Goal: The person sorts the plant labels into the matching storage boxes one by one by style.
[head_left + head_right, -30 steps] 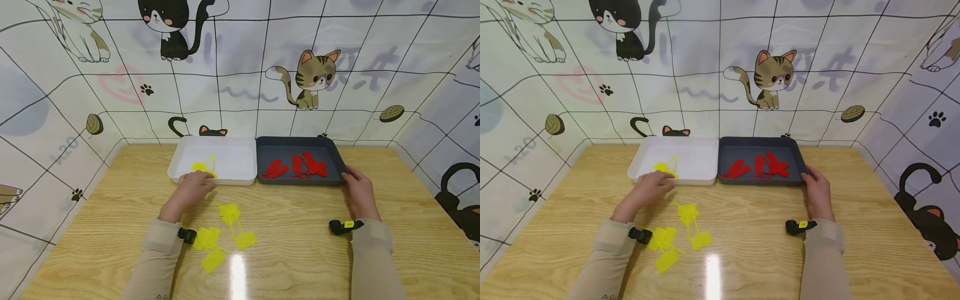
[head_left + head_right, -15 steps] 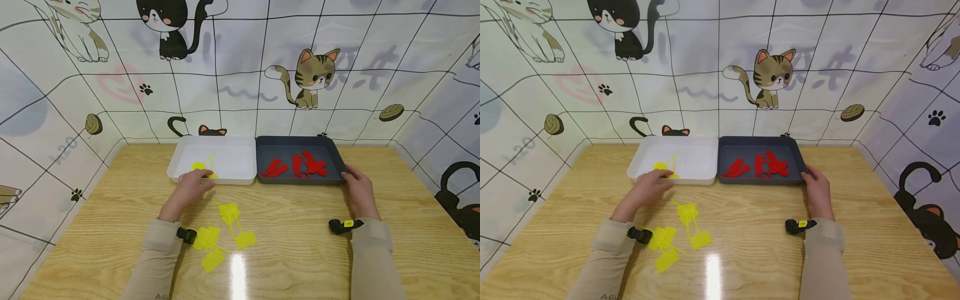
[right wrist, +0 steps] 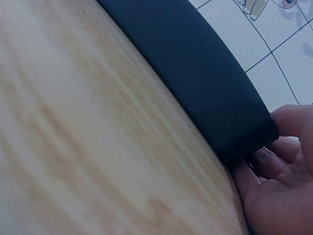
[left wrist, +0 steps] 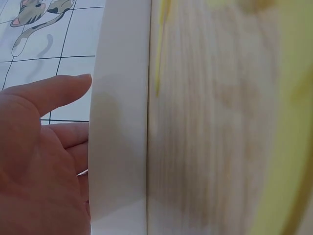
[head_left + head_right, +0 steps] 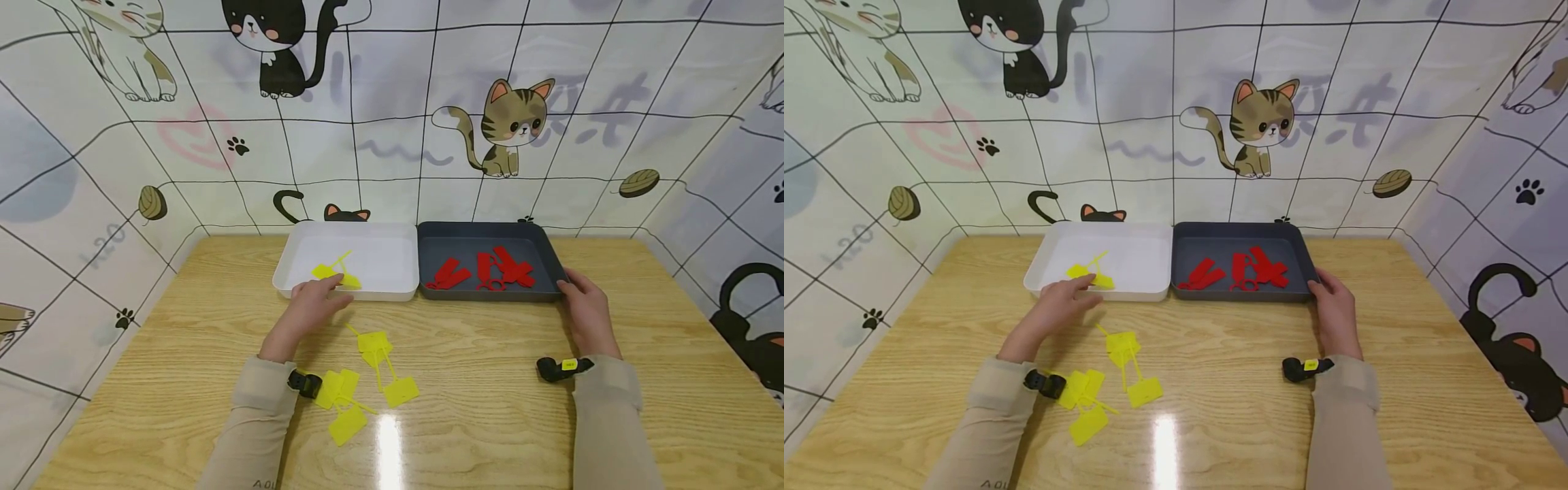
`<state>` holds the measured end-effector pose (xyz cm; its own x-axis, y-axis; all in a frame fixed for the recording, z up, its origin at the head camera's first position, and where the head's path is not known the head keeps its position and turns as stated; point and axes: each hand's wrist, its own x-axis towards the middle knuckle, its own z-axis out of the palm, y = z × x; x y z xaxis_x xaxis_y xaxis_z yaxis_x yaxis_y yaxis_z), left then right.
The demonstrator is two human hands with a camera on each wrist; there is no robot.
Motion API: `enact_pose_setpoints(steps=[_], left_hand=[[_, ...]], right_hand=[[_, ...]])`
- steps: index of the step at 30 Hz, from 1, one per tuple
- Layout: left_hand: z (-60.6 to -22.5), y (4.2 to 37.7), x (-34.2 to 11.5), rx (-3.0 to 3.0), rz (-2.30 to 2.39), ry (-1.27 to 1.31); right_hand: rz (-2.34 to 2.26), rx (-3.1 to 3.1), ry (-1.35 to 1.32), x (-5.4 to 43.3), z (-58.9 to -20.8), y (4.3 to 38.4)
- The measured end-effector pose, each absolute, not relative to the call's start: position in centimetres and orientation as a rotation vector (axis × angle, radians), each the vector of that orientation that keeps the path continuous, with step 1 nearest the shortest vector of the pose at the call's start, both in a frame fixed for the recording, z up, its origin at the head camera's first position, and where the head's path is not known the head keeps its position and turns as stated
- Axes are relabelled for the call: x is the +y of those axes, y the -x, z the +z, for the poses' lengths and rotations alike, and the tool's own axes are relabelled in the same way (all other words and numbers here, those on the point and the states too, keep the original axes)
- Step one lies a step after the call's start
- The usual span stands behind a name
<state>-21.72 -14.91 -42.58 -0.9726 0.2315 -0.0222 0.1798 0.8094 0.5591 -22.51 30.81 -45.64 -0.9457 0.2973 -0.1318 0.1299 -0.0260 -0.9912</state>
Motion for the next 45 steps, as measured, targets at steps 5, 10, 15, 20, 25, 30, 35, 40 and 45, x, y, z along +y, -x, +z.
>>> enact_pose_setpoints(steps=[5, 10, 15, 20, 25, 30, 35, 40, 45], left_hand=[[-42.6, 21.8, -14.9, 2.910, 0.840, -0.352], [-42.8, 21.9, -14.8, 2.924, 0.801, -0.367], [-42.8, 21.9, -14.7, 2.932, 0.785, -0.374], [-42.8, 21.8, -14.7, 2.932, 0.797, -0.387], [-42.7, 21.7, -14.7, 2.935, 0.810, -0.408], [-42.5, 21.5, -14.7, 2.937, 0.820, -0.429], [-42.4, 21.5, -14.7, 2.938, 0.851, -0.440], [-42.0, 21.6, -15.0, 2.952, 1.035, -0.460], [-40.8, 21.3, -15.9, 2.915, 1.226, -0.371]], right_hand=[[2.129, -2.091, 0.466, 30.7, -45.5, 22.5], [2.137, -2.084, 0.454, 30.7, -45.5, 22.4], [2.104, -2.107, 0.452, 30.7, -45.5, 22.4], [2.109, -2.101, 0.447, 30.8, -45.7, 22.4], [2.138, -2.077, 0.440, 30.9, -45.7, 22.5], [2.150, -2.070, 0.432, 30.9, -45.7, 22.4], [2.150, -2.078, 0.434, 30.9, -45.7, 22.3], [2.161, -2.068, 0.430, 30.8, -45.7, 22.3], [2.156, -2.067, 0.438, 30.8, -45.7, 22.4]])
